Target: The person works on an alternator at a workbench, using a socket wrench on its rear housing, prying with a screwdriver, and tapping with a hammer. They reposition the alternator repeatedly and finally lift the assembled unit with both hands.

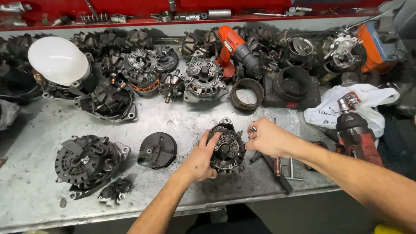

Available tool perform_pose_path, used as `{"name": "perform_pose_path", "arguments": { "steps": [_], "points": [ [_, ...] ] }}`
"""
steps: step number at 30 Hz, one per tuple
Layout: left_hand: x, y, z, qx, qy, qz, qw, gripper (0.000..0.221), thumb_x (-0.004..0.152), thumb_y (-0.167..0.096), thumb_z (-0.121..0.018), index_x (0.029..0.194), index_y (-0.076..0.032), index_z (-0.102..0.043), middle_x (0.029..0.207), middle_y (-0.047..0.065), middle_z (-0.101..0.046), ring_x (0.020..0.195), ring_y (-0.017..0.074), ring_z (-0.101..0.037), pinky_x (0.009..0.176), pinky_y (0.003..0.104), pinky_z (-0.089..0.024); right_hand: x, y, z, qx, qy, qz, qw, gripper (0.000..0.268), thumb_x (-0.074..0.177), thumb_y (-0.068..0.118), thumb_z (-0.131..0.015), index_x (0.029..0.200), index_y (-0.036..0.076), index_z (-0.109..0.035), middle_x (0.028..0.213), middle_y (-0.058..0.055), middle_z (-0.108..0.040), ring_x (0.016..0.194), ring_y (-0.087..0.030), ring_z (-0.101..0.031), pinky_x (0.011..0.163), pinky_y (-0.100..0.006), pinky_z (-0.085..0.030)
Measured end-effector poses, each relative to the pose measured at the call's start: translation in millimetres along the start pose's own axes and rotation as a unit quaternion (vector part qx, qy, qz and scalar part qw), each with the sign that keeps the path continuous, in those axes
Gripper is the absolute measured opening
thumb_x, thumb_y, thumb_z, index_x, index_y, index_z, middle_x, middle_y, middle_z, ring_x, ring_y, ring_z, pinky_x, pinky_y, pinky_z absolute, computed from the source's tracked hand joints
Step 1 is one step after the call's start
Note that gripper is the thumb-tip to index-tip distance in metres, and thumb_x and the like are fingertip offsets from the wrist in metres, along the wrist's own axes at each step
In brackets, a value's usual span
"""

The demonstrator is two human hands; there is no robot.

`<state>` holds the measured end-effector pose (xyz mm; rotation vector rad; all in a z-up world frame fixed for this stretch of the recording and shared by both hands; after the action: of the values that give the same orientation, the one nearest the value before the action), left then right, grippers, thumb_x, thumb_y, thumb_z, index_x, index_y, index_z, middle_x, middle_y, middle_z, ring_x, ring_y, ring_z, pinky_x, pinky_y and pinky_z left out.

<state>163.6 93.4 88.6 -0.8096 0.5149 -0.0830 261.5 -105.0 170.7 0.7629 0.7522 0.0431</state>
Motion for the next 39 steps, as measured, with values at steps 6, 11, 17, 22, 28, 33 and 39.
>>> {"name": "perform_pose_path", "arguments": {
  "steps": [6,11,17,22,28,33,39],
  "points": [
    [7.7,11.6,1.0,0.015,-0.001,-0.041,0.999,0.127,0.055,-0.006,-0.082,0.162,-0.02,-0.015,0.163,0.026,-0.011,0.12,0.0685,-0.049,0.108,0.066,-0.049,-3.0,1.2,11.0,-0.129,0.073,0.035,0.988,0.023,0.072,0.01,-0.069,0.061,0.011,-0.048,0.067,0.006,-0.043,0.058,-0.016,-0.047,0.046,-0.032,-0.042],
    [12.9,10.8,13.6,0.026,0.025,-0.067,0.997,0.125,0.056,-0.007,-0.083,0.161,-0.02,-0.016,0.164,0.023,-0.012,0.12,0.0671,-0.05,0.107,0.065,-0.05,-5.4,9.5,12.7,-0.217,0.131,0.082,0.964,0.027,0.067,0.015,-0.067,0.059,0.019,-0.042,0.055,0.005,-0.041,0.053,-0.015,-0.046,0.049,-0.03,-0.039],
    [39.9,17.2,29.8,0.067,0.067,-0.133,0.987,0.121,0.048,0.007,-0.081,0.153,-0.024,-0.031,0.165,0.017,-0.024,0.117,0.0525,-0.058,0.104,0.057,-0.052,-29.6,27.4,-13.9,-0.518,0.338,0.221,0.754,0.009,0.073,0.01,-0.071,0.079,0.009,-0.065,0.075,-0.007,-0.066,0.071,-0.027,-0.064,0.065,-0.041,-0.055],
    [55.4,13.4,34.8,0.153,0.116,-0.136,0.972,0.138,0.032,0.016,-0.089,0.149,-0.036,-0.038,0.166,-0.004,-0.029,0.126,0.0304,-0.059,0.109,0.042,-0.051,-28.8,7.1,-20.4,-0.627,0.333,0.44,0.55,0.009,0.07,0.014,-0.076,0.078,0.01,-0.073,0.078,-0.01,-0.075,0.07,-0.034,-0.072,0.057,-0.049,-0.058],
    [25.7,-3.2,39.4,0.088,0.107,-0.094,0.986,0.124,0.053,0.01,-0.088,0.157,-0.023,-0.028,0.164,0.017,-0.023,0.12,0.061,-0.056,0.11,0.064,-0.049,-36.1,-39.2,-10.7,-0.414,-0.098,0.636,0.643,0.057,0.109,0.058,-0.013,0.104,0.023,-0.057,0.112,-0.004,-0.06,0.114,-0.027,-0.055,0.092,-0.05,-0.037],
    [26.8,13.0,17.8,0.066,0.058,-0.051,0.995,0.12,0.061,0.002,-0.082,0.159,-0.029,-0.02,0.166,0.014,-0.016,0.124,0.0585,-0.054,0.112,0.061,-0.048,-67.5,-51.3,-23.7,-0.088,-0.185,0.251,0.946,0.066,0.103,0.023,-0.041,0.154,-0.013,-0.021,0.124,-0.043,-0.058,0.117,-0.061,-0.056,0.09,-0.076,-0.046],
    [21.8,0.3,26.8,0.114,0.059,-0.034,0.991,0.123,0.059,0.0,-0.082,0.16,-0.031,-0.02,0.169,0.009,-0.015,0.132,0.0548,-0.051,0.117,0.062,-0.042,-66.0,-20.1,10.7,-0.399,-0.01,0.333,0.854,0.043,0.101,0.015,-0.047,0.142,0.019,-0.059,0.148,-0.006,-0.059,0.143,-0.038,-0.044,0.103,-0.074,-0.04]
  ]
}}
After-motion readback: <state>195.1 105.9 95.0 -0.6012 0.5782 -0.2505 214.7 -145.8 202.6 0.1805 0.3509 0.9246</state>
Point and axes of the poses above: each hand's wrist, its own x-axis towards the middle knuckle, its own z-axis out of the back of the hand, y = z × x, the point moved 1 cm from there along x, towards the middle knuckle
